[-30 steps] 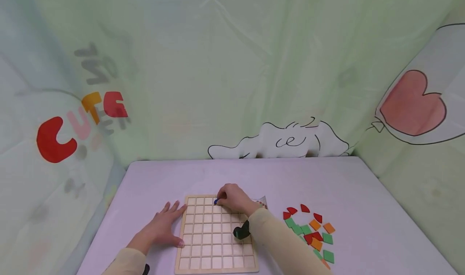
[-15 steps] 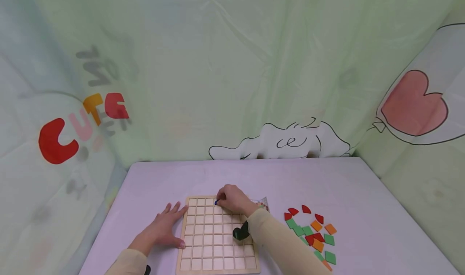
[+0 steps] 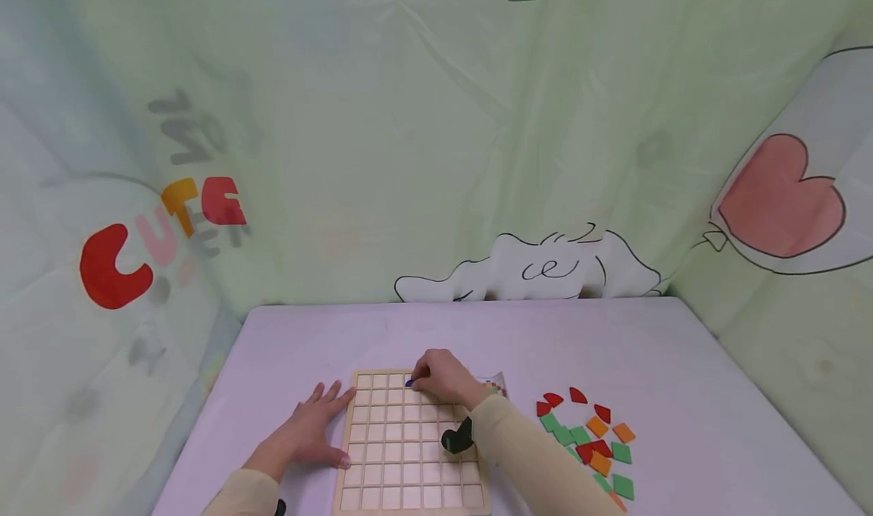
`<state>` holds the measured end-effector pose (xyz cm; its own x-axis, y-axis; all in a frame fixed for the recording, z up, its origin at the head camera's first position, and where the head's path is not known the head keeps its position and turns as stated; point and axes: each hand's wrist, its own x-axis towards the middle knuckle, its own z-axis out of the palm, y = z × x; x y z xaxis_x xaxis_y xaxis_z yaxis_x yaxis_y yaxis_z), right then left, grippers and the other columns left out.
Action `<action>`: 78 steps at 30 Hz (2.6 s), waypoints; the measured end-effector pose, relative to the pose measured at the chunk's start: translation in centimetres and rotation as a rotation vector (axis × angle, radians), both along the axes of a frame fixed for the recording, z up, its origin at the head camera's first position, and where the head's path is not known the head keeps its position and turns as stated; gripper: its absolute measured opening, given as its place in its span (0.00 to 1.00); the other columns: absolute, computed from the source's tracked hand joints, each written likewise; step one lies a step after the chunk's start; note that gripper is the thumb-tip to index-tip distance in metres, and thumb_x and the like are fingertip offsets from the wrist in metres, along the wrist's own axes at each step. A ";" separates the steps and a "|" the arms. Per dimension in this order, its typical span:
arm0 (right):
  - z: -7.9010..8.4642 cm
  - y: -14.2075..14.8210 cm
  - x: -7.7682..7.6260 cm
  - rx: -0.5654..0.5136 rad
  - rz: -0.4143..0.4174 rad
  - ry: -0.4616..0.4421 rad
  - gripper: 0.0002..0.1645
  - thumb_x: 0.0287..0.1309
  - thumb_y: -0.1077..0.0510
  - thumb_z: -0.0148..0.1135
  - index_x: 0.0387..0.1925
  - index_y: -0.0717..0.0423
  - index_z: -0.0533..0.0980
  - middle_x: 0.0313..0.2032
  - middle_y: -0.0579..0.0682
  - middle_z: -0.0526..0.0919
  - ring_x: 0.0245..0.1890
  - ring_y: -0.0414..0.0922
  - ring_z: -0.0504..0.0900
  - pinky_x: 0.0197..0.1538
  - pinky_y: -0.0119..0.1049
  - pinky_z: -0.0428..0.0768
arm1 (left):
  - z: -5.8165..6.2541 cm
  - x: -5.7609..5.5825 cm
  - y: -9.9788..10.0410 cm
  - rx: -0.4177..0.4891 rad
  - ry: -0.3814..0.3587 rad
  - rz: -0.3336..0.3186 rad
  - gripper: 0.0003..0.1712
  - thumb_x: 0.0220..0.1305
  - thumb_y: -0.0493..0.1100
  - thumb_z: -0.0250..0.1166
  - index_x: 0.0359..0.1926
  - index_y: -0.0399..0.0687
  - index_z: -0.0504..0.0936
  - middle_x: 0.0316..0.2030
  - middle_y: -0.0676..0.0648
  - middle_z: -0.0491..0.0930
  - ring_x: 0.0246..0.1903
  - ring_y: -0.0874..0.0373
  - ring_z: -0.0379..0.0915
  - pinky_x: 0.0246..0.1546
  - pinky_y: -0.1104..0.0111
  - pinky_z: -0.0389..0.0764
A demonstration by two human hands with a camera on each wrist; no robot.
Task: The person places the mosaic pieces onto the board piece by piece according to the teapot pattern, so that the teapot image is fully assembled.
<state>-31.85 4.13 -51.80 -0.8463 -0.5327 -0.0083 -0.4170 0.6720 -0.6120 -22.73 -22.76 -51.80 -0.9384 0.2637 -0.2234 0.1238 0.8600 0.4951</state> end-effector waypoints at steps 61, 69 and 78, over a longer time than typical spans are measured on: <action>-0.3 24.8 7.7 0.026 -0.390 -0.152 0.13 0.63 0.62 0.68 0.48 0.56 0.85 0.42 0.47 0.86 0.43 0.43 0.81 0.47 0.37 0.88 | 0.1 0.2 0.3 0.012 -0.004 -0.009 0.68 0.33 0.53 0.87 0.77 0.44 0.64 0.78 0.30 0.54 0.77 0.24 0.39 0.67 0.23 0.49; -0.6 24.6 8.5 0.071 -0.376 -0.114 0.14 0.60 0.63 0.70 0.49 0.55 0.85 0.40 0.44 0.85 0.41 0.40 0.80 0.45 0.36 0.88 | 0.1 0.1 0.3 0.007 -0.004 -0.011 0.68 0.33 0.53 0.87 0.76 0.44 0.64 0.78 0.30 0.54 0.77 0.24 0.39 0.67 0.23 0.49; -0.4 23.2 7.1 0.149 -0.364 -0.062 0.26 0.58 0.57 0.74 0.58 0.57 0.79 0.42 0.46 0.82 0.42 0.41 0.77 0.49 0.41 0.87 | -0.5 0.0 0.2 0.009 -0.010 -0.005 0.69 0.32 0.53 0.87 0.77 0.44 0.64 0.78 0.30 0.53 0.77 0.24 0.39 0.67 0.23 0.47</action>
